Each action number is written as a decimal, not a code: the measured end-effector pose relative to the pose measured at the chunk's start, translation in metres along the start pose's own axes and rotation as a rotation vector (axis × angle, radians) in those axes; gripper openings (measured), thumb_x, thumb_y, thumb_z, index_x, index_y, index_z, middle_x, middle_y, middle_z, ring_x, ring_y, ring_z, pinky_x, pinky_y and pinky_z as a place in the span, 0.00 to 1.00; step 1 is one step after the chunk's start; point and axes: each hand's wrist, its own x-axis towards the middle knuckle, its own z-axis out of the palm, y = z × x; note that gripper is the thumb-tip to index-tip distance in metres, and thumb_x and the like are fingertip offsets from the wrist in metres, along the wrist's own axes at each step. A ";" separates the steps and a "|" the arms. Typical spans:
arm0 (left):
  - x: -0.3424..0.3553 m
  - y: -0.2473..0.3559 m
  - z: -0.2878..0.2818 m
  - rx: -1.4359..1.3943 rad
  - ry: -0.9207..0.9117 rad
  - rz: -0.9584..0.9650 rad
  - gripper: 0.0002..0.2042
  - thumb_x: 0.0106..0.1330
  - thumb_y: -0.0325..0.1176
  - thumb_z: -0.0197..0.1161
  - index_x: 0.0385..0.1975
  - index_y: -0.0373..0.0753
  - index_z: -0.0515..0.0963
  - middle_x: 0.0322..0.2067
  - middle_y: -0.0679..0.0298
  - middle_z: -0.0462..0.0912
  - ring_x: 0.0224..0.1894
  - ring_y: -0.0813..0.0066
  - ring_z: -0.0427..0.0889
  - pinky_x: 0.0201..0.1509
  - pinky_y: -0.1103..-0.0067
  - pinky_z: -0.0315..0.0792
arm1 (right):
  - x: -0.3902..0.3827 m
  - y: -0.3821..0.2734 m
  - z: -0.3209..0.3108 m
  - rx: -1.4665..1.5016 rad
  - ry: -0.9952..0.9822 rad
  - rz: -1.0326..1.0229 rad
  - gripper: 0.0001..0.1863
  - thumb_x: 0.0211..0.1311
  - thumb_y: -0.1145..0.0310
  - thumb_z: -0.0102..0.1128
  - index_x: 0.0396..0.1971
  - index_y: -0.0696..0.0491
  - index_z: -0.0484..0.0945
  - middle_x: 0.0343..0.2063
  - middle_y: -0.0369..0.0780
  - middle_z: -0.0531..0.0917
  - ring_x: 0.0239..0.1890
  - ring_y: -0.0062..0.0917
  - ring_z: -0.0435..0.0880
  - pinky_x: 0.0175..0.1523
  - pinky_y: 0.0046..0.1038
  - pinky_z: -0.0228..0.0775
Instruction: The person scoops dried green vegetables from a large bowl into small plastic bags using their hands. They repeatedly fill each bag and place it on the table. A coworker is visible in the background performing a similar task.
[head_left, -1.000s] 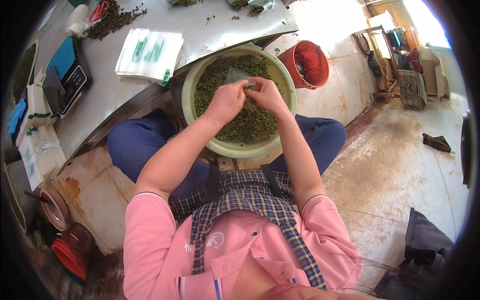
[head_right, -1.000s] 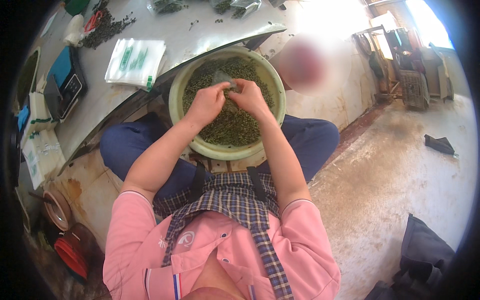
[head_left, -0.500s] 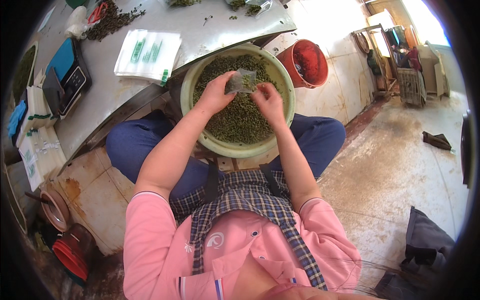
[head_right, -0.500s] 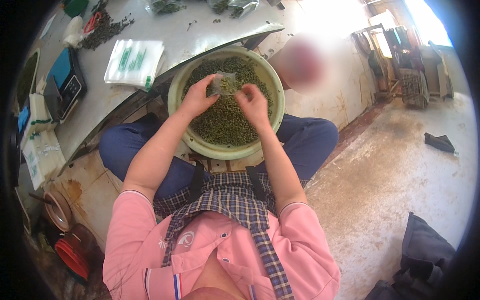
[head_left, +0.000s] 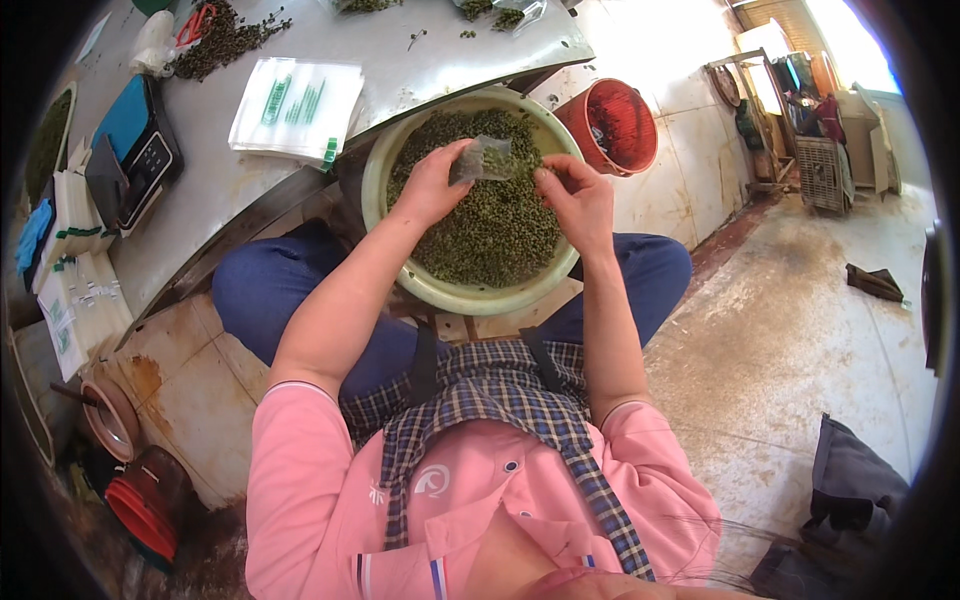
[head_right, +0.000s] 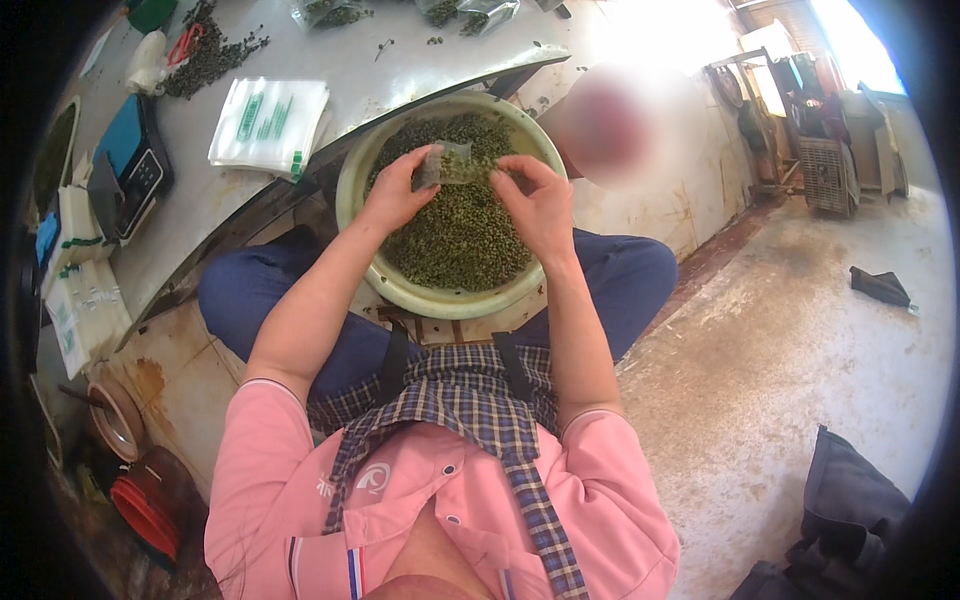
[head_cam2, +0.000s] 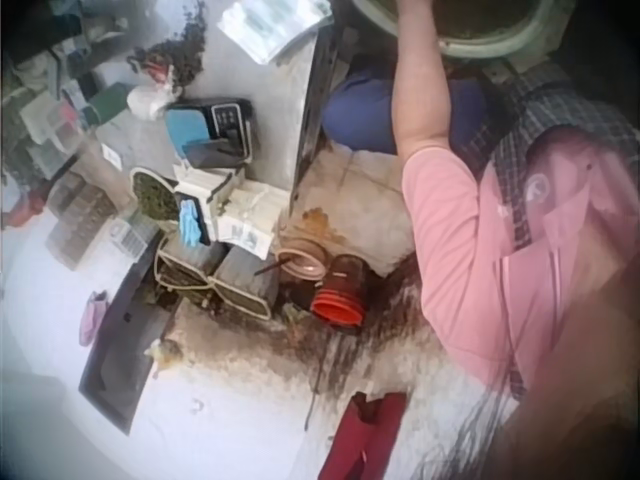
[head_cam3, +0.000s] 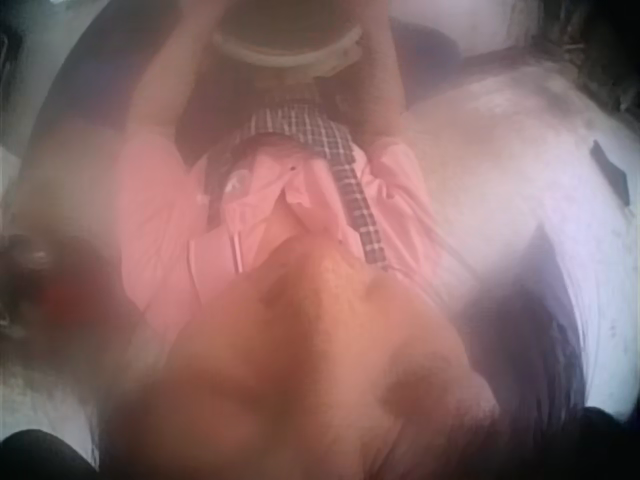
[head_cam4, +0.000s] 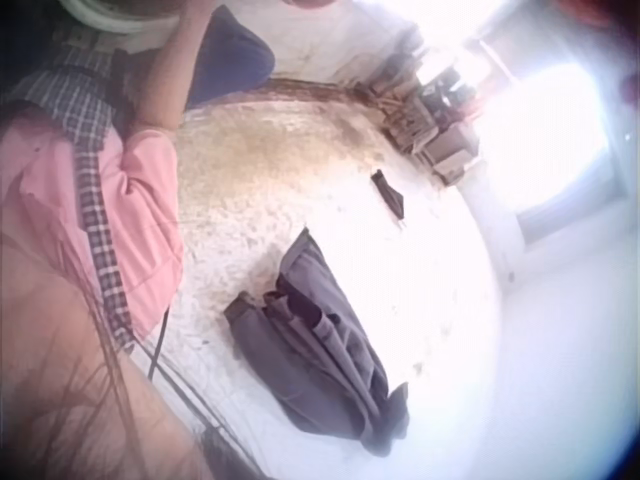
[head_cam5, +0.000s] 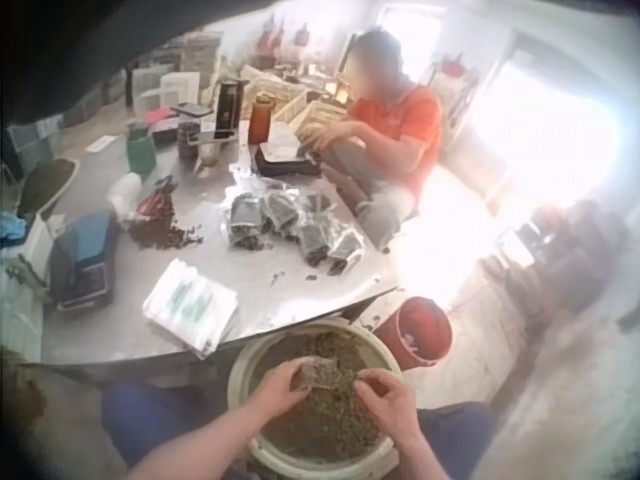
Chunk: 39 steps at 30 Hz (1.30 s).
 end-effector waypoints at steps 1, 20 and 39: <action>0.000 0.003 0.001 0.009 0.000 0.002 0.28 0.55 0.26 0.69 0.59 0.42 0.73 0.51 0.55 0.80 0.54 0.57 0.79 0.58 0.70 0.73 | 0.002 -0.018 0.001 -0.033 -0.034 0.003 0.12 0.59 0.70 0.66 0.41 0.59 0.83 0.26 0.34 0.84 0.27 0.12 0.80 0.32 0.16 0.71; -0.003 0.026 -0.008 -0.119 -0.092 0.033 0.32 0.50 0.27 0.72 0.60 0.41 0.71 0.52 0.56 0.80 0.56 0.62 0.79 0.60 0.71 0.72 | 0.004 -0.092 -0.001 -0.611 -0.542 -0.092 0.26 0.46 0.71 0.71 0.50 0.54 0.80 0.38 0.47 0.85 0.34 0.34 0.85 0.42 0.34 0.77; -0.007 0.070 -0.051 -0.206 0.114 0.039 0.28 0.57 0.30 0.70 0.60 0.44 0.72 0.49 0.60 0.81 0.50 0.66 0.79 0.53 0.73 0.74 | 0.057 -0.101 0.004 -0.690 -0.367 -0.342 0.10 0.56 0.68 0.64 0.38 0.52 0.85 0.32 0.45 0.86 0.34 0.41 0.85 0.42 0.38 0.77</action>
